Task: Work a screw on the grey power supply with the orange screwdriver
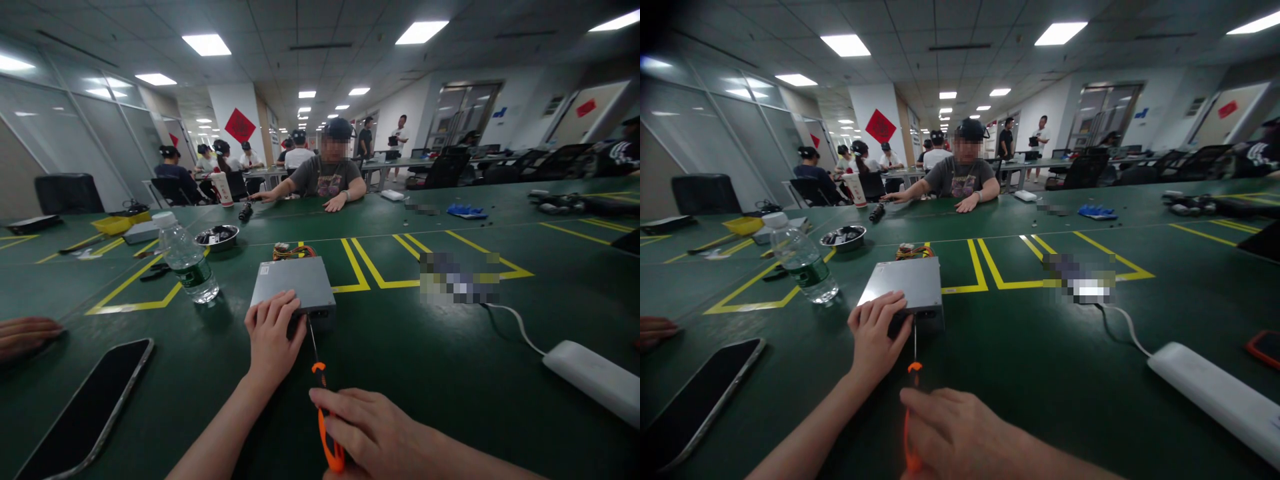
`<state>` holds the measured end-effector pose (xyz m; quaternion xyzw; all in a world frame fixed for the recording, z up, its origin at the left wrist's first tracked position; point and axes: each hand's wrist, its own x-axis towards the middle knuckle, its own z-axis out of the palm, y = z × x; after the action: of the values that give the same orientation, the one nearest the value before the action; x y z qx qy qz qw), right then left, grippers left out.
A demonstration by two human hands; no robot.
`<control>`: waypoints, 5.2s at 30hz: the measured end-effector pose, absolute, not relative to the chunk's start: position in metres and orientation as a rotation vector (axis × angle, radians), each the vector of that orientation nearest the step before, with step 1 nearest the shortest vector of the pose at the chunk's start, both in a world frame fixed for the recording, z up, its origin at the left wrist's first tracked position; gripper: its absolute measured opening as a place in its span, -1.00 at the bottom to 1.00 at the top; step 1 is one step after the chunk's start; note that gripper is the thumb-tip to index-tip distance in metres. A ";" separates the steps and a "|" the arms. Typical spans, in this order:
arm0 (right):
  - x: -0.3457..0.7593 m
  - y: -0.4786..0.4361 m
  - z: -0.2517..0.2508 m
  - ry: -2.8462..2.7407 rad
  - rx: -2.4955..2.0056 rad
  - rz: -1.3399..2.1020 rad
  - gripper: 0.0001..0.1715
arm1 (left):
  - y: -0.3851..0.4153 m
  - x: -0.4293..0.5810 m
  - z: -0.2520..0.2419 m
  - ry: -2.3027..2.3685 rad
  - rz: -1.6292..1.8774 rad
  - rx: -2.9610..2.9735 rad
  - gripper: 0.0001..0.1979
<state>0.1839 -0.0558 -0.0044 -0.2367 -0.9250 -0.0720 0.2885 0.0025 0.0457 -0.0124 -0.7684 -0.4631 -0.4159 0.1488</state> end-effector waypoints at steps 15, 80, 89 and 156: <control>0.183 -0.056 0.004 -2.500 -0.631 -0.199 -0.58 | 0.045 0.003 -0.012 -1.311 -1.202 -2.199 -0.80; 0.181 -0.057 -0.001 -2.439 -0.617 -0.272 -0.65 | 0.045 0.003 -0.013 -1.323 -1.184 -2.199 -0.80; 0.181 -0.056 0.001 -2.474 -0.636 -0.218 -0.67 | 0.045 0.003 -0.012 -1.337 -1.182 -2.197 -0.81; 0.217 -0.059 0.007 -2.383 -0.547 -0.370 -0.77 | 0.046 0.003 -0.013 -1.310 -1.159 -2.188 -0.79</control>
<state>0.2171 -0.0585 0.0071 -0.2088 -0.9103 -0.1413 0.3282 0.0035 0.0461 -0.0133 -0.7698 -0.4609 -0.4078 0.1694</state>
